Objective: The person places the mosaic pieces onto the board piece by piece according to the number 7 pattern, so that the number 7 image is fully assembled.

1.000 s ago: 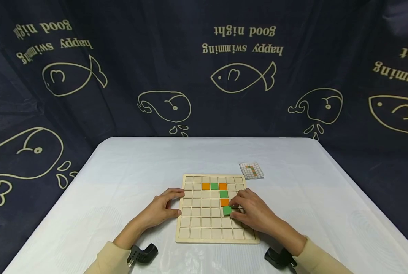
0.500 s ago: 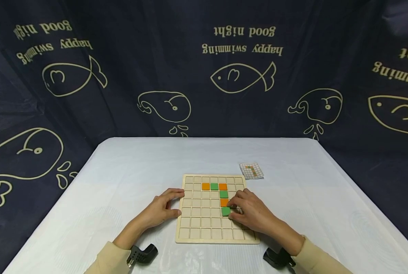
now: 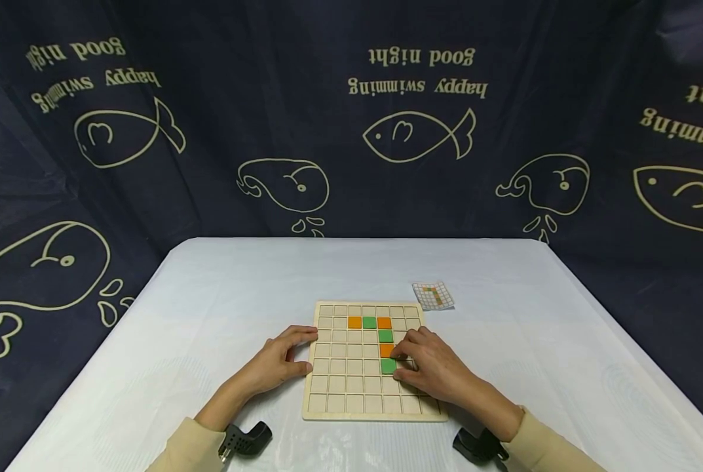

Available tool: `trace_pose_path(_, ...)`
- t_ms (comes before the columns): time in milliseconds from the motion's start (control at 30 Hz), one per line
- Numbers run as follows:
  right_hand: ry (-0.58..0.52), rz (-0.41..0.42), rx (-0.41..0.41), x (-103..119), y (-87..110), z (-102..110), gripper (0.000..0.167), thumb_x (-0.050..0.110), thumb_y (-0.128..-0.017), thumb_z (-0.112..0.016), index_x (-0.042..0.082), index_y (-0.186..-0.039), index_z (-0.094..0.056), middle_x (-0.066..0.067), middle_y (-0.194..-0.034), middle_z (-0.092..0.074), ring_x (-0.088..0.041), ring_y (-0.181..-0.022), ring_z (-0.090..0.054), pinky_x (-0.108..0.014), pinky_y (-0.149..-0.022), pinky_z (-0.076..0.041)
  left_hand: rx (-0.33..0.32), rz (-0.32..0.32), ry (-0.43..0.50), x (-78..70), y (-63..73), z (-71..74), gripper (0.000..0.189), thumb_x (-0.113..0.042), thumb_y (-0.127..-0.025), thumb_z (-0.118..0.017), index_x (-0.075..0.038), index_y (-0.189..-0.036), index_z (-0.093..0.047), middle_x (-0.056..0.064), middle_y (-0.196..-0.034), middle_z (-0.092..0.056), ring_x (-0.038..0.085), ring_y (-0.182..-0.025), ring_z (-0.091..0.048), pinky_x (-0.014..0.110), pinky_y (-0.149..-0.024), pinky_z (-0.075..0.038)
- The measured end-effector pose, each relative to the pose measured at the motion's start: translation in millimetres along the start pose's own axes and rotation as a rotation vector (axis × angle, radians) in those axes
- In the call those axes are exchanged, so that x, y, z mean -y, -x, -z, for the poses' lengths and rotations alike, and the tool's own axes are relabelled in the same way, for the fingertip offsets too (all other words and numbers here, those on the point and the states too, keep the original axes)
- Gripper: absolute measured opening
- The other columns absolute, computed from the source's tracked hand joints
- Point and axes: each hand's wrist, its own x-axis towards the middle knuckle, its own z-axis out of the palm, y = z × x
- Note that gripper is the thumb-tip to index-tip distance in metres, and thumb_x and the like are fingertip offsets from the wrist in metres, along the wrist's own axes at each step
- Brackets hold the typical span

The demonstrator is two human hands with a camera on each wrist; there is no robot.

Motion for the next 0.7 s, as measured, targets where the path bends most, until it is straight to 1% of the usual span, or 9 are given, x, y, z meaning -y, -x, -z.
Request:
trace_pose_path(100, 0.011, 0.008, -0.001, 0.3, -0.2, 0.1, 0.025, 0.033, -0.076, -0.077, 0.019, -0.096, -0.071, 0.008, -0.085, -0.056, -0.004, -0.075, -0.037, -0.022, -0.066, -0.034, -0.002, -0.005, -0.004, 0.3, -0.2, 0.0, 0.056, -0.016, -0.081, -0.072, -0.007, -0.133, -0.053, 0.003, -0.144, -0.044, 0.022, -0.120, -0.045, 0.075, -0.103, -0.005)
trace_pose_path(200, 0.022, 0.006, -0.006, 1.0, -0.3, 0.1, 0.025, 0.033, -0.075, -0.077, 0.020, -0.095, -0.071, 0.009, -0.084, -0.057, -0.005, -0.076, -0.038, -0.023, -0.067, -0.035, -0.006, -0.007, -0.008, 0.6, -0.4, 0.1, 0.056, -0.016, -0.081, -0.073, -0.008, -0.133, -0.054, 0.002, -0.144, -0.045, 0.022, -0.128, -0.041, 0.076, -0.102, -0.004)
trace_pose_path(233, 0.025, 0.003, -0.007, 1.3, -0.5, 0.2, 0.025, 0.034, -0.075, -0.077, 0.020, -0.095, -0.071, 0.009, -0.085, -0.057, -0.005, -0.076, -0.038, -0.023, -0.067, -0.035, -0.005, -0.006, -0.007, 0.7, -0.5, 0.0, 0.056, -0.016, -0.081, -0.073, -0.008, -0.133, -0.053, 0.002, -0.144, -0.045, 0.021, -0.122, -0.045, 0.075, -0.103, -0.004)
trace_pose_path(267, 0.028, -0.001, -0.007, 1.4, -0.5, 0.2, 0.026, 0.035, -0.075, -0.077, 0.020, -0.095, -0.071, 0.009, -0.085, -0.057, -0.004, -0.076, -0.038, -0.023, -0.067, -0.035, -0.005, -0.006, -0.007, 0.8, -0.6, -0.1, 0.056, -0.016, -0.081, -0.073, -0.008, -0.133, -0.053, 0.002, -0.144, -0.045, 0.020, -0.122, -0.045, 0.075, -0.103, -0.004)
trace_pose_path(300, 0.029, -0.006, -0.007, 1.4, -0.5, 0.3, 0.026, 0.035, -0.075, -0.078, 0.020, -0.095, -0.071, 0.009, -0.085, -0.057, -0.004, -0.076, -0.038, -0.023, -0.067, -0.035, -0.004, -0.006, -0.006, 0.8, -0.6, -0.1, 0.056, -0.016, -0.081, -0.073, -0.008, -0.133, -0.053, 0.002, -0.144, -0.045, 0.020, -0.114, -0.048, 0.075, -0.103, -0.005)
trace_pose_path(400, 0.022, -0.020, -0.002, 1.8, -0.2, 1.3, 0.026, 0.036, -0.075, -0.078, 0.021, -0.095, -0.071, 0.010, -0.085, -0.057, -0.004, -0.077, -0.038, -0.022, -0.068, -0.036, -0.004, -0.008, -0.004, 0.8, -0.8, -0.3, 0.057, -0.017, -0.081, -0.073, -0.007, -0.133, -0.053, 0.003, -0.144, -0.045, 0.018, -0.111, -0.048, 0.072, -0.104, -0.006)
trace_pose_path(500, 0.009, -0.029, 0.000, 1.8, 0.3, 3.4, 0.026, 0.035, -0.075, -0.077, 0.021, -0.096, -0.071, 0.010, -0.085, -0.057, -0.004, -0.077, -0.039, -0.023, -0.069, -0.037, -0.006, -0.009, 0.002, 0.8, -1.0, -0.2, 0.057, -0.016, -0.080, -0.073, -0.007, -0.133, -0.054, 0.003, -0.144, -0.046, 0.021, -0.122, -0.045, 0.071, -0.105, -0.007)
trace_pose_path(533, 0.006, -0.029, -0.003, 1.7, 0.5, 4.2, 0.026, 0.035, -0.075, -0.077, 0.021, -0.096, -0.071, 0.010, -0.085, -0.057, -0.004, -0.078, -0.039, -0.023, -0.069, -0.037, -0.007, -0.009, 0.003, 0.8, -1.0, -0.2, 0.057, -0.016, -0.080, -0.073, -0.007, -0.132, -0.054, 0.003, -0.143, -0.046, 0.022, -0.129, -0.040, 0.071, -0.105, -0.007)
trace_pose_path(700, 0.001, -0.028, -0.026, -0.7, 2.1, 9.4, 0.026, 0.033, -0.075, -0.078, 0.020, -0.096, -0.070, 0.009, -0.085, -0.056, -0.004, -0.078, -0.038, -0.023, -0.069, -0.037, -0.006, -0.013, 0.008, 0.9, -0.6, 0.2, 0.057, -0.014, -0.080, -0.073, -0.005, -0.132, -0.054, 0.005, -0.143, -0.046, 0.028, -0.137, -0.035, 0.072, -0.104, -0.006)
